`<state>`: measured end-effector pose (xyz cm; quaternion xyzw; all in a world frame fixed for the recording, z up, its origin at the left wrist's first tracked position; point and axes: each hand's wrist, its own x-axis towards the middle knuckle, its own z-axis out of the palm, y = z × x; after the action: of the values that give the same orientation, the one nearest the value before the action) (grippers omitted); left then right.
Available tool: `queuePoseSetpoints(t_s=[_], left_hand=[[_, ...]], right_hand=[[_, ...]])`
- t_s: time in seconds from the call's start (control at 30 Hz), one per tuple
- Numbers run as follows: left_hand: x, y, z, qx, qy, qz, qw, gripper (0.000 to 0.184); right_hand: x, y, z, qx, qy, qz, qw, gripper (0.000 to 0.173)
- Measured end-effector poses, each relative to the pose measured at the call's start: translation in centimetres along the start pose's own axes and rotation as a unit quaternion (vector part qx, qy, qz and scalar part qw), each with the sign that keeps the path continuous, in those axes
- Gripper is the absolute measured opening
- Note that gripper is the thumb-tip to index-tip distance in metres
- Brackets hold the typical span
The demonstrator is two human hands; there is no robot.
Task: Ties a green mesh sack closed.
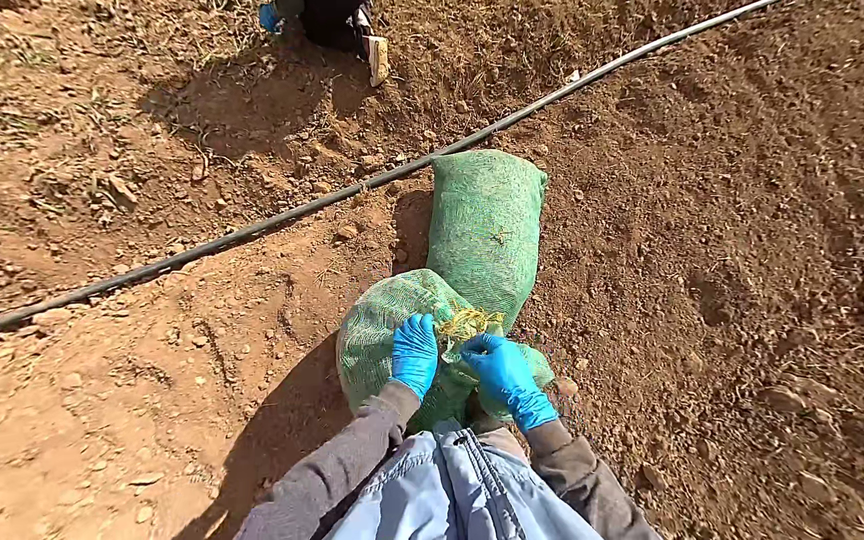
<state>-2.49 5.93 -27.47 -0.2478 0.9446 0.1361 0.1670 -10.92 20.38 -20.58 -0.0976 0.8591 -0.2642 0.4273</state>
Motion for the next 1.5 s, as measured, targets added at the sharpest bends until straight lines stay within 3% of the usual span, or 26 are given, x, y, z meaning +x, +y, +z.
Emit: queuePoseSetpoints(t_s=[0.17, 0.33, 0.5, 0.63, 0.73, 0.83, 1.03, 1.17, 1.23, 1.37, 1.5], left_hand=[[0.5, -3.0, -4.6, -0.149, 0.016, -0.045, 0.988, 0.035], [-0.2, -5.7, -7.4, -0.296, 0.019, -0.116, 0.948, 0.027], [-1.2, -7.8, -7.5, -0.336, 0.015, -0.126, 0.933, 0.026], [-1.4, -8.9, -7.6, -0.353, 0.006, -0.11, 0.929, 0.023], [-1.4, -10.0, -7.7, -0.362, 0.005, -0.081, 0.929, 0.022], [-1.5, -10.7, -7.4, -0.399, 0.022, -0.059, 0.915, 0.02], [-1.5, -10.1, -8.2, -0.437, 0.098, -0.138, 0.884, 0.014], [-1.3, -9.7, -7.8, -0.445, 0.125, -0.133, 0.877, 0.019], [-1.2, -9.8, -8.0, -0.439, 0.124, -0.119, 0.882, 0.019], [-1.4, -9.9, -8.3, -0.442, 0.123, -0.086, 0.884, 0.02], [-1.6, -9.6, -8.5, -0.434, 0.131, -0.077, 0.888, 0.019]], right_hand=[[2.4, -1.2, 3.2, -0.033, 0.006, -0.048, 0.998, 0.026], [3.2, -3.8, 5.1, -0.01, 0.037, -0.098, 0.994, 0.041], [3.7, -5.8, 7.1, -0.038, 0.019, -0.113, 0.993, 0.025], [4.4, -6.6, 8.6, -0.004, 0.019, -0.122, 0.992, 0.035], [4.6, -6.9, 9.1, 0.018, -0.004, -0.103, 0.995, 0.026], [4.8, -6.9, 8.5, -0.018, -0.033, -0.086, 0.996, 0.031], [4.2, -6.1, 6.8, -0.086, 0.088, -0.143, 0.982, 0.023], [4.8, -4.8, 5.1, -0.001, -0.07, -0.178, 0.981, 0.022], [3.7, -5.8, 3.7, 0.019, -0.111, -0.221, 0.969, 0.03], [0.9, -9.0, 1.5, 0.037, -0.081, -0.31, 0.946, 0.035], [0.2, -7.5, -0.2, -0.031, -0.122, -0.303, 0.945, 0.048]])
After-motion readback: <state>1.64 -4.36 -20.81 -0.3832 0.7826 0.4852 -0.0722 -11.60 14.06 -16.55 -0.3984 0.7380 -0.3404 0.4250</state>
